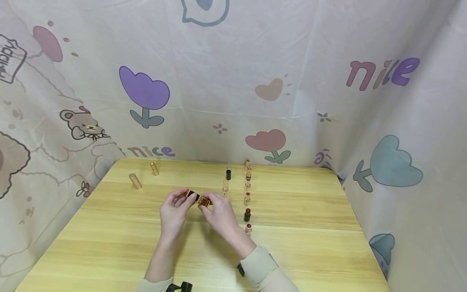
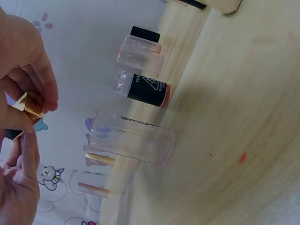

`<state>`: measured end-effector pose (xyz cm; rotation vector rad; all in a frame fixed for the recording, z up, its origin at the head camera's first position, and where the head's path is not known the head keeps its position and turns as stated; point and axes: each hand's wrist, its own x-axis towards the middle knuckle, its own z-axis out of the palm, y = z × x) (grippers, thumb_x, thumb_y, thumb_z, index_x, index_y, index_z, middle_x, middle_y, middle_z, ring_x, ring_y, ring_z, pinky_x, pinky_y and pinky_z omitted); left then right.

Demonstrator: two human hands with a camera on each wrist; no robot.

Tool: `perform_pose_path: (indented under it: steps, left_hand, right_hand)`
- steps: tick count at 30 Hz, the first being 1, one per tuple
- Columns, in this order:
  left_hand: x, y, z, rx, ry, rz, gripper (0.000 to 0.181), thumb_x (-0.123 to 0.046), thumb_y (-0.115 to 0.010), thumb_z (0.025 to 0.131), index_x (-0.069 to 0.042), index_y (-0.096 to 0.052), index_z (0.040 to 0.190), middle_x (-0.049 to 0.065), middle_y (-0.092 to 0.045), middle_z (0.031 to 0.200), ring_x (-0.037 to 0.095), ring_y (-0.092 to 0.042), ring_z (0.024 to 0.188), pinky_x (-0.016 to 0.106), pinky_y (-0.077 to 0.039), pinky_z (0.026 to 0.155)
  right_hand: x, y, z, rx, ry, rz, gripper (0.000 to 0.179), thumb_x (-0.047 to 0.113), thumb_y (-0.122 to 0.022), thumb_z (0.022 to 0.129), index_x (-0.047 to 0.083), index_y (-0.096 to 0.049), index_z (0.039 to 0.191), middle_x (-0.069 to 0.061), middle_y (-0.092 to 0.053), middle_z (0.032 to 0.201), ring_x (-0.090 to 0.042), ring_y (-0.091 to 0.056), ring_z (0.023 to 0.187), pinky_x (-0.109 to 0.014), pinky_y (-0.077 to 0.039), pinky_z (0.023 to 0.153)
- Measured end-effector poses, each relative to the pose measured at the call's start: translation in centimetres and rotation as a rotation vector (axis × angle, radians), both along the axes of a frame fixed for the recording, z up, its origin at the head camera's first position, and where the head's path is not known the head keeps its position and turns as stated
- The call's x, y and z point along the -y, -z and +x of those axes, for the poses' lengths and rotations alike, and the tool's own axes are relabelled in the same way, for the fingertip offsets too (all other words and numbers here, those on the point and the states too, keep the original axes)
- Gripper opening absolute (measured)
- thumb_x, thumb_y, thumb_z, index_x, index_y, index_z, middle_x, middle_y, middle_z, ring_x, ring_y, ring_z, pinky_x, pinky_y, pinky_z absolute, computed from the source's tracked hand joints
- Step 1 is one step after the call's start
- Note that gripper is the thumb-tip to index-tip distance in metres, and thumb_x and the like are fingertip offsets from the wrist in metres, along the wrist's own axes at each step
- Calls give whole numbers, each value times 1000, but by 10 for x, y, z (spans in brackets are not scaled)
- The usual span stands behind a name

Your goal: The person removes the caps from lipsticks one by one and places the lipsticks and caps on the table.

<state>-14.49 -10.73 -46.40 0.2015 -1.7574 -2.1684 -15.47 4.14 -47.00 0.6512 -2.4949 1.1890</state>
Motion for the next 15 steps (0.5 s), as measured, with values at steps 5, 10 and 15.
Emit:
perform_pose_path:
  steps: [5, 10, 15]
  left_hand:
    - [0, -1, 1, 11, -2, -12, 37, 8, -80, 85, 13, -65, 119, 20, -69, 112, 17, -68, 98, 19, -61, 88]
    - [0, 0, 2, 32, -1, -26, 37, 6, -81, 85, 10, -67, 119, 21, -70, 113, 17, -69, 97, 20, -61, 88]
    - [1, 1, 4, 45, 15, -1, 38, 5, -81, 85, 11, -67, 119, 20, -71, 113, 15, -71, 95, 21, -61, 88]
  right_hand:
    - [-1, 2, 0, -93, 23, 0, 33, 2, -85, 83, 2, -73, 113, -11, -77, 109, -24, -74, 99, -34, -63, 91]
    - [-2, 2, 1, -154, 34, 16, 33, -1, -86, 81, 1, -74, 112, -12, -77, 108, -25, -75, 99, -32, -63, 90]
    - [-5, 2, 3, -188, 35, 37, 34, -1, -86, 80, 0, -73, 112, -13, -77, 109, -26, -75, 100, -33, -63, 91]
